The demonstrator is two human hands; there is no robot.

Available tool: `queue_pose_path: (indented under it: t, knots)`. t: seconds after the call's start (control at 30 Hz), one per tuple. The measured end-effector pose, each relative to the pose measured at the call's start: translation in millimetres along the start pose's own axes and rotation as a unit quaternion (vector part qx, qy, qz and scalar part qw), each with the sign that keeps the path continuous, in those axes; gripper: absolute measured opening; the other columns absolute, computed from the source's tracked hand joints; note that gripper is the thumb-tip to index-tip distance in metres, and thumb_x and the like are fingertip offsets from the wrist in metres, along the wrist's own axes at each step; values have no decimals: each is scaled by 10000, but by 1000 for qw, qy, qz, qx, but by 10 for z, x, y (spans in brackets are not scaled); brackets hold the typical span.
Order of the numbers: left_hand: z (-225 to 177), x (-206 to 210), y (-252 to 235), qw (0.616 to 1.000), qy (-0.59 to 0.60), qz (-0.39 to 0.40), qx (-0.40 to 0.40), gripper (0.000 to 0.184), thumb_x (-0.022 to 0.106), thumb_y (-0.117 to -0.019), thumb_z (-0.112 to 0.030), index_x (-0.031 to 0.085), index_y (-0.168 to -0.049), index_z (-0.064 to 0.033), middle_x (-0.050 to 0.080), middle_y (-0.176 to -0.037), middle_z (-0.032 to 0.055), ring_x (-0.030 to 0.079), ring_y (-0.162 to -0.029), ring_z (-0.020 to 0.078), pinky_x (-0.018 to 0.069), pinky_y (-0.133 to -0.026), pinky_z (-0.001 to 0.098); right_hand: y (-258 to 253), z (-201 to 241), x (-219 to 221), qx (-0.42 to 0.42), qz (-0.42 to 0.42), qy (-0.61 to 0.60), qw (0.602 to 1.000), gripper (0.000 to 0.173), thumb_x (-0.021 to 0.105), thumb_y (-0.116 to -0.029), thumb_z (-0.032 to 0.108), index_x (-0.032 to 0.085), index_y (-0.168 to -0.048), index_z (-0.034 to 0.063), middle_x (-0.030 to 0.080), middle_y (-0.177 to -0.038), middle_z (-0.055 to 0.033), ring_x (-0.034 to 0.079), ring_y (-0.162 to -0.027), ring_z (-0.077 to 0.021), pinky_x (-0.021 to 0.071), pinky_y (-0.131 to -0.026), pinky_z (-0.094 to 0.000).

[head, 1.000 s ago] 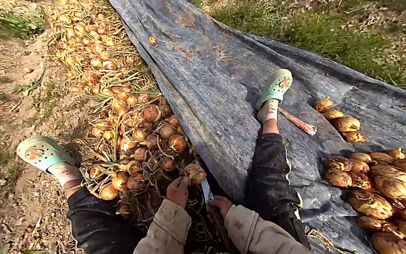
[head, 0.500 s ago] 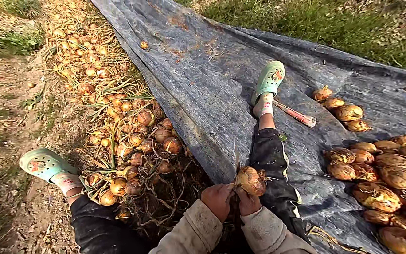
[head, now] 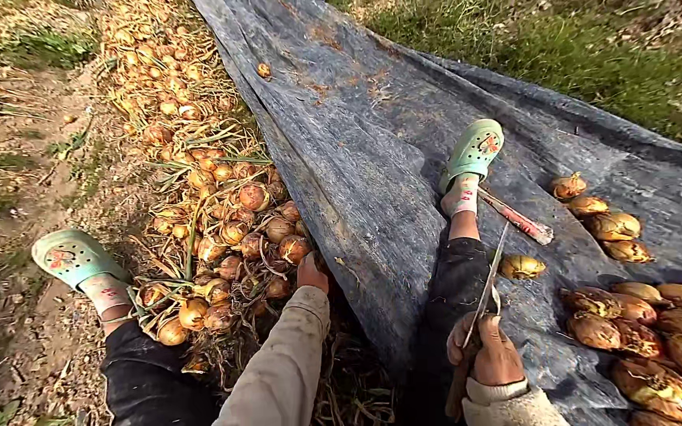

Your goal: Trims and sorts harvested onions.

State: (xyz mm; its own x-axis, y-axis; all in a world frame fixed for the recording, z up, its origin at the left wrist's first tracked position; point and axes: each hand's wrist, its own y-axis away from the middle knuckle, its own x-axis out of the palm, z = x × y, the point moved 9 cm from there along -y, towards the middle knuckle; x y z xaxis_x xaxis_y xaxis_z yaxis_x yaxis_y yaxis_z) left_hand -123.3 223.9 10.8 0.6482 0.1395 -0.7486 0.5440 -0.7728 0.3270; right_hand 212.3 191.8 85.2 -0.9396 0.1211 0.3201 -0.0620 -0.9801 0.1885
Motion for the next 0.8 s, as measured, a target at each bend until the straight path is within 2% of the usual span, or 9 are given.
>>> queue_pose_path:
  t: [0.1,0.23,0.37,0.43,0.5,0.57,0.67,0.73,0.8]
  knots:
    - [-139,149,-157,997,-68,18,-35,643,659,-952,-61,396,-1532,22,455,-1539,262,497,-1397,403,423,-1148,534,129,-146,239,38,33,4,999,433,236,-1070,241,544,-784,135,571,-509,57,522,-379,-36,453,-376,-179]
    - [-127,247,-98,991,-89,54,-83,711,655,-974,-67,299,-1587,-14,334,-1603,274,517,-1355,451,482,-1077,556,287,-292,389,98,67,39,992,369,300,-1055,187,583,-830,112,587,-523,63,540,-396,-31,463,-392,-186]
    - [-38,258,8,984,-113,115,-77,745,642,-985,-106,226,-1589,28,458,-1520,295,559,-1334,420,464,-1107,538,400,-510,465,126,116,49,984,326,305,-1057,222,552,-872,120,573,-528,59,528,-397,-40,469,-403,-184]
    - [-34,218,77,974,-161,157,-33,807,711,-911,-124,262,-1552,71,507,-1462,302,572,-1309,428,470,-1090,560,459,-560,501,141,127,58,980,305,309,-1056,209,550,-898,109,567,-534,54,522,-401,-43,470,-411,-187]
    - [4,161,200,958,-212,195,-14,926,769,-839,-110,230,-1571,62,498,-1471,292,556,-1320,432,469,-1087,574,494,-580,524,145,137,65,978,285,323,-1055,208,545,-908,107,556,-538,56,518,-403,-42,469,-413,-186]
    - [180,110,390,949,-223,219,-38,912,740,-861,-79,209,-1594,27,546,-1439,281,576,-1309,427,471,-1083,584,527,-621,528,160,145,75,974,262,335,-1055,205,541,-927,105,551,-539,57,521,-407,-47,474,-418,-189]
    - [698,88,830,958,-121,237,-106,849,728,-956,-236,230,-1597,10,538,-1462,273,535,-1372,392,399,-1169,524,598,-711,533,204,168,109,958,174,385,-1048,172,518,-983,80,551,-576,40,536,-438,-64,493,-450,-207]
    - [1063,32,1123,974,7,192,-123,827,809,-902,-275,366,-1527,35,566,-1430,265,551,-1355,373,401,-1174,498,650,-804,541,229,190,148,943,128,444,-1033,171,517,-1020,65,554,-616,34,543,-465,-69,503,-473,-218]
    - [1269,-82,1459,975,129,147,-102,825,871,-820,-201,434,-1468,63,619,-1358,253,603,-1294,332,445,-1146,467,706,-902,575,250,227,201,920,187,547,-992,226,524,-1065,55,554,-650,27,550,-493,-79,511,-500,-238]
